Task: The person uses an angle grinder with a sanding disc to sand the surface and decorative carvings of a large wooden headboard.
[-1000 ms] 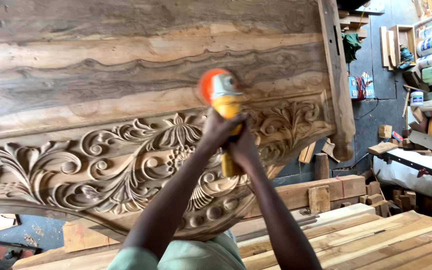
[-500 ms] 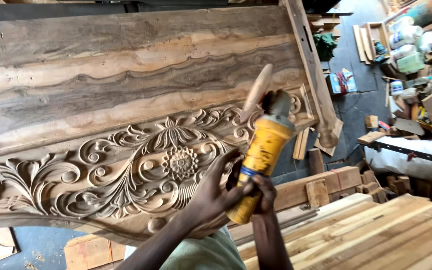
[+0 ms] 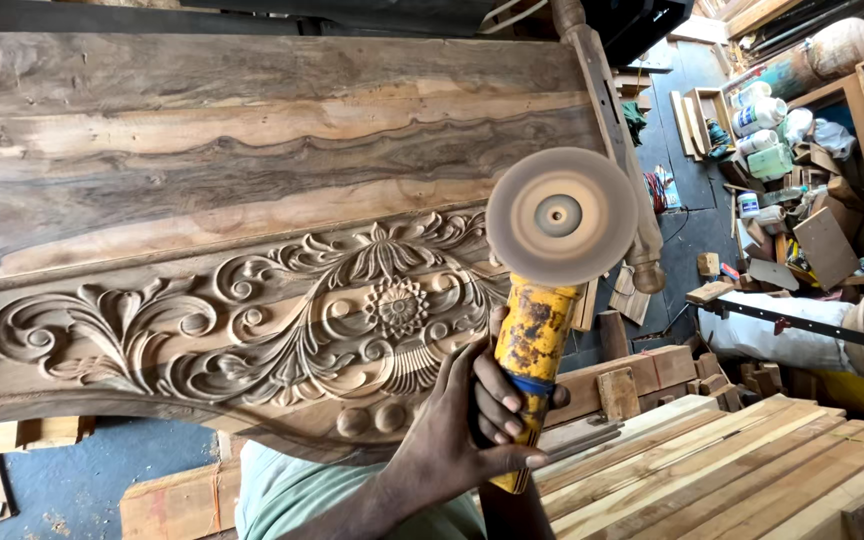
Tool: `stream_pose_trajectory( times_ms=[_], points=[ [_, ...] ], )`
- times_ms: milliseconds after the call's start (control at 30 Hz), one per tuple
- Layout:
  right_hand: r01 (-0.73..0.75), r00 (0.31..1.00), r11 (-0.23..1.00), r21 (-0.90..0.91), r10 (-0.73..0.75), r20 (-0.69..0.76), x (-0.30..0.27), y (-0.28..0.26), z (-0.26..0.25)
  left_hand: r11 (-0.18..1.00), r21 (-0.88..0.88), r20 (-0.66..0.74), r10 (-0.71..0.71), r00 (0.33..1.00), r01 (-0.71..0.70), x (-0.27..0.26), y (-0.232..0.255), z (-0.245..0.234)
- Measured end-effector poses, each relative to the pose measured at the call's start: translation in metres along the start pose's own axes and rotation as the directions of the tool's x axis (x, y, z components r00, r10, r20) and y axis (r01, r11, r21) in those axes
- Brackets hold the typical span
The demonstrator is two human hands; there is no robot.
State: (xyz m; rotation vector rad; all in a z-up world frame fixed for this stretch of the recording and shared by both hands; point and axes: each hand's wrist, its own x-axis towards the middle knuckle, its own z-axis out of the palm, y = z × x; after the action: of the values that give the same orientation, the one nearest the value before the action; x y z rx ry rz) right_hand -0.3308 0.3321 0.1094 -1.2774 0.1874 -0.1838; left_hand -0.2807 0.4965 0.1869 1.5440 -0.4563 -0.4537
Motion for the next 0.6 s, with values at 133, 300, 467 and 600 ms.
stream_pose_trajectory(
  times_ms=[133,300,467,600],
  points=[
    [-0.019,1.0,1.0,0.01,0.019,0.016,-0.006,-0.005,0.01,0.969,-0.166,0.056,-0.176,0.983,0.183,-0.008,0.005,-0.016],
    [-0.056,0.995,0.998,-0.029,0.058,0.078,0.002,-0.008,0.03,0.978,-0.191,-0.074,-0.099,0.992,0.083,-0.017,0.002,-0.035],
    [0.13,0.969,0.915,-0.381,-0.037,0.243,0.006,0.018,0.052,0.849,-0.518,-0.253,-0.263,0.931,0.099,-0.015,-0.013,-0.051],
    [-0.079,0.982,0.874,-0.479,0.151,0.113,0.02,0.043,0.079,0.907,-0.376,-0.397,-0.343,0.851,0.19,-0.003,-0.032,-0.074]
  ],
)
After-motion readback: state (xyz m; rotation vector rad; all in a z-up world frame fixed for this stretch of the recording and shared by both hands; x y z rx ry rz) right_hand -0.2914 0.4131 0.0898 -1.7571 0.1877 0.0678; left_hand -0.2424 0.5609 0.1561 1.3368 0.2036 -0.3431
